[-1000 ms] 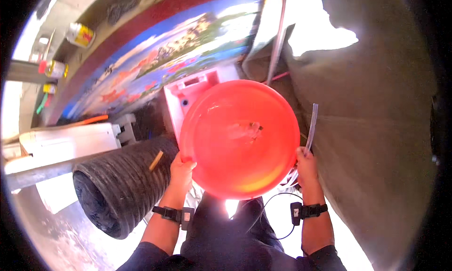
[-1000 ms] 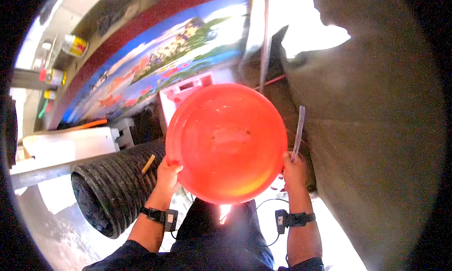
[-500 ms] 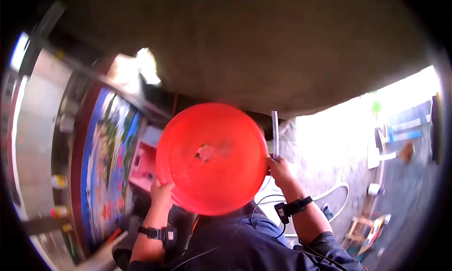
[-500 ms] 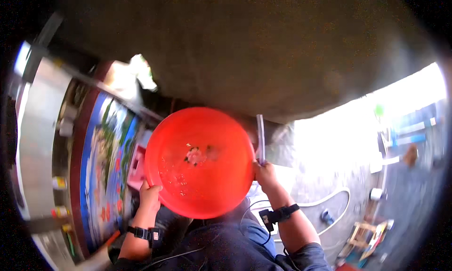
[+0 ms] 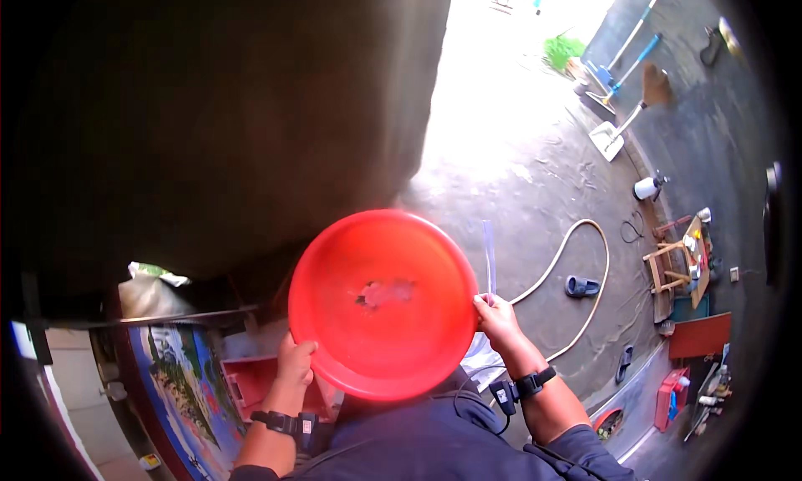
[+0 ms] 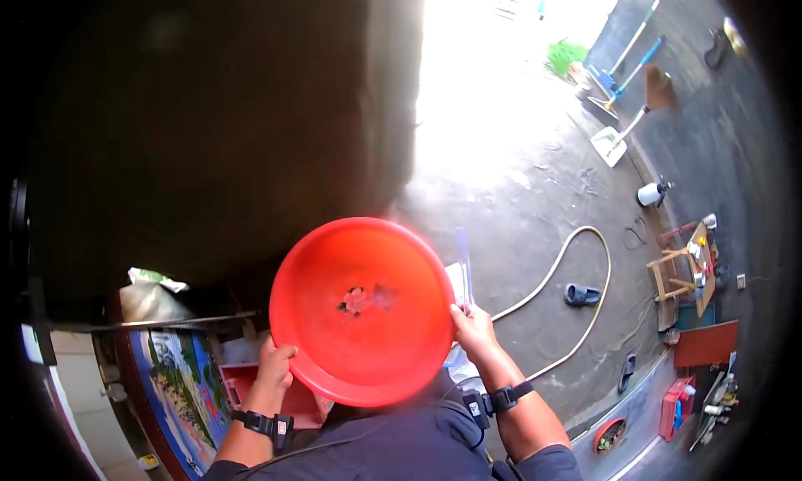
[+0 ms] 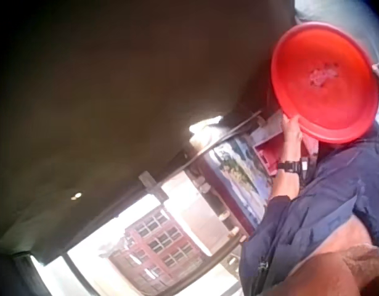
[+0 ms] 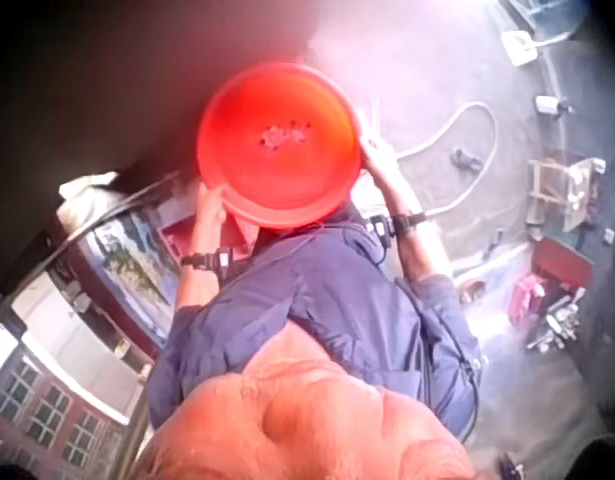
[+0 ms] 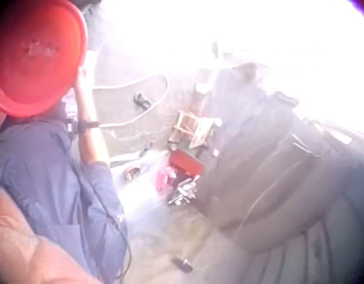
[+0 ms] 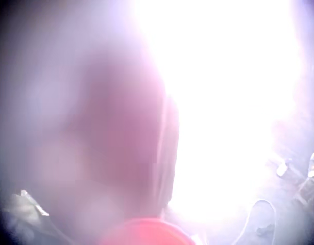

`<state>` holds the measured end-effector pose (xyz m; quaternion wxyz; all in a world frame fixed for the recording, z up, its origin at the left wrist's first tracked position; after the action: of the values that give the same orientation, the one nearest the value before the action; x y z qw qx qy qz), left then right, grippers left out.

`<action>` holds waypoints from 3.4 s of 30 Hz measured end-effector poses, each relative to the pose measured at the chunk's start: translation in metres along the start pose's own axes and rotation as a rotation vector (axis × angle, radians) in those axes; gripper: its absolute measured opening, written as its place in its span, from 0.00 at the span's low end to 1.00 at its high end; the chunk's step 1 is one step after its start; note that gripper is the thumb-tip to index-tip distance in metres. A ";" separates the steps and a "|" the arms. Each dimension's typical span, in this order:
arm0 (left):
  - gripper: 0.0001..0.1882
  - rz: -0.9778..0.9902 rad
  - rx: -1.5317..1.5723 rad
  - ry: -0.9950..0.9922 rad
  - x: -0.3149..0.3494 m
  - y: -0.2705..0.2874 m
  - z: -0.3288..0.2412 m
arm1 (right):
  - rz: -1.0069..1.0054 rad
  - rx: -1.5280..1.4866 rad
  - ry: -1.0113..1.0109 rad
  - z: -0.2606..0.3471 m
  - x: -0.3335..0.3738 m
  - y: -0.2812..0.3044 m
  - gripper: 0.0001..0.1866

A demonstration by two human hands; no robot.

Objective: The person fills a red basin with water using a hose, carries the basin to an outdoor concrete area, and then connects a clear plastic tube to a small blue water pump by hand before placing the pump into the basin.

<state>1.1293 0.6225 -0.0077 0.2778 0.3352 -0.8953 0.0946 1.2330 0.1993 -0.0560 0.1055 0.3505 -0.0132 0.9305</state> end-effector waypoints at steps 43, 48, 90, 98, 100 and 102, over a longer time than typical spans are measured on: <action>0.24 0.435 -0.161 0.037 -0.288 -0.954 -0.166 | -0.339 -0.236 -0.028 0.466 -0.599 0.350 0.13; 0.25 0.363 -0.135 0.025 -0.346 -1.036 -0.205 | -0.307 -0.167 -0.040 0.550 -0.702 0.344 0.14; 0.25 0.137 0.039 -0.038 -1.042 -1.611 -0.523 | -0.026 0.012 0.024 1.147 -1.574 0.052 0.15; 0.26 0.058 0.045 -0.060 -1.176 -1.696 -0.601 | 0.051 -0.015 -0.002 1.262 -1.721 -0.027 0.16; 0.26 0.054 0.035 -0.056 -1.202 -1.719 -0.622 | 0.052 0.049 -0.001 1.284 -1.755 -0.041 0.16; 0.26 0.039 0.032 -0.058 -1.229 -1.740 -0.645 | 0.062 0.031 -0.001 1.314 -1.784 -0.059 0.16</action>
<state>3.3077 0.2074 -0.1928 0.2445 0.3247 -0.9077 0.1047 3.4042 -0.2060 -0.2370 0.0710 0.3521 -0.0100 0.9332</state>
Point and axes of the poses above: each hand's wrist, its own x-axis away from the middle knuckle, its own y-axis out of the back of the hand, z = x × y, the point moved 10 cm from there along -x, towards the middle knuckle, and after that the axes turned 11 degrees about -z, right-handed, at the moved point
